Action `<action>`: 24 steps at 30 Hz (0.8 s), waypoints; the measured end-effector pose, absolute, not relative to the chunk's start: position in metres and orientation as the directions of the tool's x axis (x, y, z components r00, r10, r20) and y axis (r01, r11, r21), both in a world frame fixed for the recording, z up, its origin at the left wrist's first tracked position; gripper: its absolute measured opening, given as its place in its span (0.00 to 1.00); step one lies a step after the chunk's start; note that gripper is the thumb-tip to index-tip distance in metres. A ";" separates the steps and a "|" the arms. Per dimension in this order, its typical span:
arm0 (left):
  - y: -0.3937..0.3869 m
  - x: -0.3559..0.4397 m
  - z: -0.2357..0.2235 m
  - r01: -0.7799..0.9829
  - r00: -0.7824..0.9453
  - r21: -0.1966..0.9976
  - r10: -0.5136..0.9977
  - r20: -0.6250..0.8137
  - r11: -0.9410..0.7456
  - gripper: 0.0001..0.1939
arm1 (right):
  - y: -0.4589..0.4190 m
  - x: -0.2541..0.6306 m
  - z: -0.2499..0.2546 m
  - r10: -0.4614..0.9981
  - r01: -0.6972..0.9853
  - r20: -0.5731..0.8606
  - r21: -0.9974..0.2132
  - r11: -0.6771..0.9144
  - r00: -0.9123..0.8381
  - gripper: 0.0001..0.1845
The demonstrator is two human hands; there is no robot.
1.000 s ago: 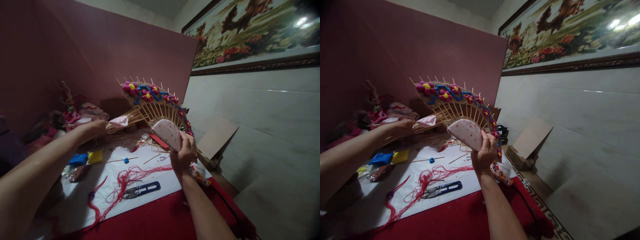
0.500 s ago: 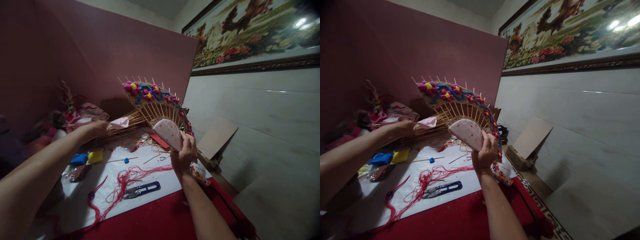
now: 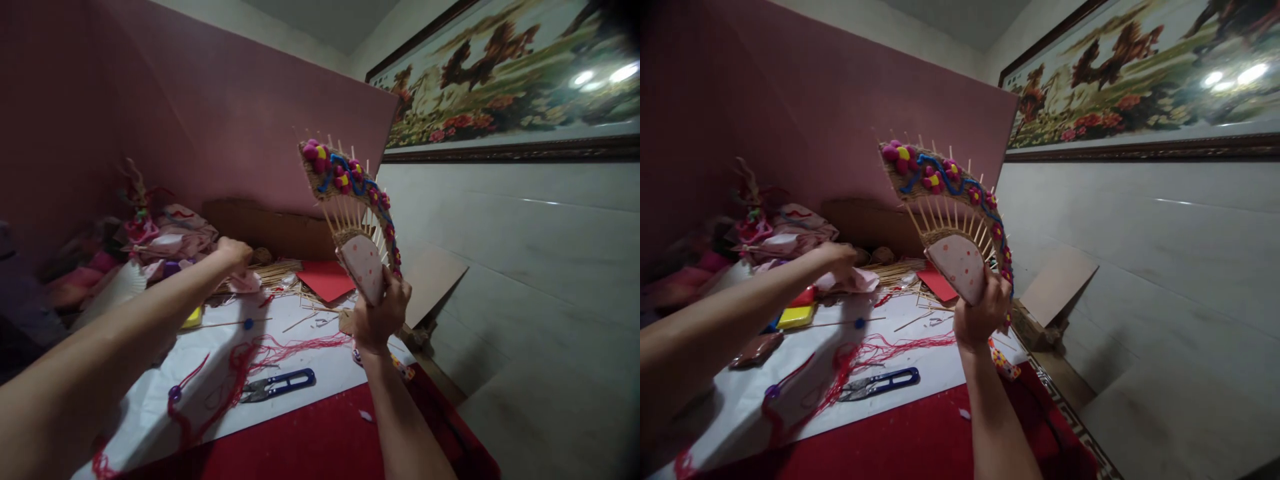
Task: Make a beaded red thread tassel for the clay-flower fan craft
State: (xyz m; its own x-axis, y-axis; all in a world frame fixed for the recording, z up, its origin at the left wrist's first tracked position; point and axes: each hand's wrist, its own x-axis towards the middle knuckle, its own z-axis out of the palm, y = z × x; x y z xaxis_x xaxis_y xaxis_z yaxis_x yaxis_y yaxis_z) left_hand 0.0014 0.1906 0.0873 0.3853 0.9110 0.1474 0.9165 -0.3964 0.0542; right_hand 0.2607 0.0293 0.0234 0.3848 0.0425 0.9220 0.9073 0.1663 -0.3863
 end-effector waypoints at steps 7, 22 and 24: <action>0.144 0.125 0.044 0.694 0.716 -0.106 0.666 0.208 -0.713 0.13 | 0.029 0.266 0.024 0.026 0.903 0.916 -0.399 0.159 0.400 0.23; 0.196 0.140 0.036 0.777 0.618 -0.017 0.757 0.212 -0.629 0.16 | 0.030 0.268 0.025 0.013 0.911 0.922 -0.385 0.146 0.388 0.21; 0.189 0.147 0.029 0.751 0.650 -0.007 0.737 0.184 -0.660 0.16 | 0.029 0.267 0.025 0.018 0.910 0.921 -0.387 0.148 0.389 0.21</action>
State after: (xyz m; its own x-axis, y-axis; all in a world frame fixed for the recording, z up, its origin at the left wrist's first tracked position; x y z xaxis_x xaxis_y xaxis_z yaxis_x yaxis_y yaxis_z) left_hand 0.1473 0.1887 0.0287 0.6499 0.7374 0.1844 0.7510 -0.6602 -0.0067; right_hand 0.2666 0.0294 0.0248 0.3886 0.0179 0.9212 0.9102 0.1479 -0.3868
